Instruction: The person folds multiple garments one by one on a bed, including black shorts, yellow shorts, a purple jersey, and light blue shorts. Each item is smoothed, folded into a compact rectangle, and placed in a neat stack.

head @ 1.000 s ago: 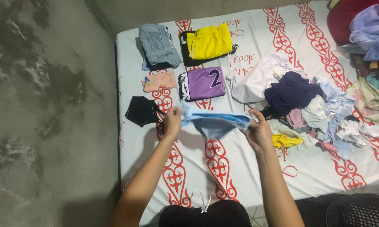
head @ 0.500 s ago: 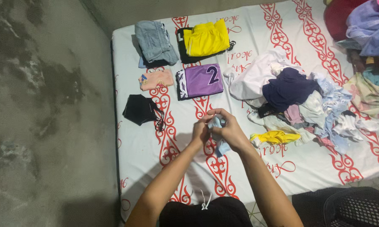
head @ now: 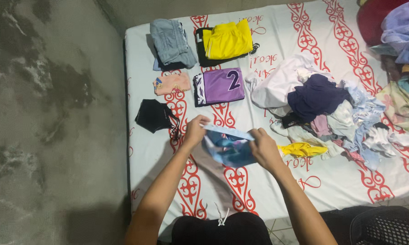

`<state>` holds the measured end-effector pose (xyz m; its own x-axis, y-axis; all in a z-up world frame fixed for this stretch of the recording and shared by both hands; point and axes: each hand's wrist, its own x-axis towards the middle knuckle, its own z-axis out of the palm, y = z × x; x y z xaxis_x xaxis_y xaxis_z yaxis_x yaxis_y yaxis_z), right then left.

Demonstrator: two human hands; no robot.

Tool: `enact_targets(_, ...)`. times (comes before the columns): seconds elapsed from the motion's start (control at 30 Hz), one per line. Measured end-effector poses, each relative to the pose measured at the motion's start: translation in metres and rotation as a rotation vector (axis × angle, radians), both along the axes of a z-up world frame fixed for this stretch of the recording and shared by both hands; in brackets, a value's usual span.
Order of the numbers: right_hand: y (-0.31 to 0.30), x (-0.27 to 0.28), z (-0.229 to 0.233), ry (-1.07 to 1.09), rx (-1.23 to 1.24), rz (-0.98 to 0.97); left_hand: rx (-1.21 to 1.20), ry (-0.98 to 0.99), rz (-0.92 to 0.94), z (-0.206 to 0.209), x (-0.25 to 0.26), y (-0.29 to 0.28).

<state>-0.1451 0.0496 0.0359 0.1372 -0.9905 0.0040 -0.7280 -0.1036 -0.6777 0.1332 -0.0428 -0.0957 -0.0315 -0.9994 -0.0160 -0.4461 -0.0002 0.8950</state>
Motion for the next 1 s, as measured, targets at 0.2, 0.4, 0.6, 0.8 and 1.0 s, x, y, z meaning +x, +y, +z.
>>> enact_targets(0.2, -0.031, -0.032, -0.014, -0.368, 0.004, -0.385, 0.168, -0.312, 0.3, -0.033, 0.018, 0.017)
enact_targets(0.4, -0.036, -0.059, -0.085, 0.02, -0.358, -0.521, 0.696, 0.714, -0.284, 0.025, -0.004, 0.017)
enact_targets(0.6, -0.004, -0.036, -0.215, 0.082, 0.146, -0.341, 0.742, 1.544, -0.372, 0.092, -0.042, 0.015)
enact_targets(0.8, 0.001, 0.03, -0.209, -1.274, 0.773, -0.527, 0.884, 1.65, -0.39, 0.075, -0.054, 0.011)
enact_targets(1.0, -0.012, -0.015, -0.111, -1.612, 0.903, 0.075, 0.831, 1.259, -0.141, 0.02, 0.022, -0.01)
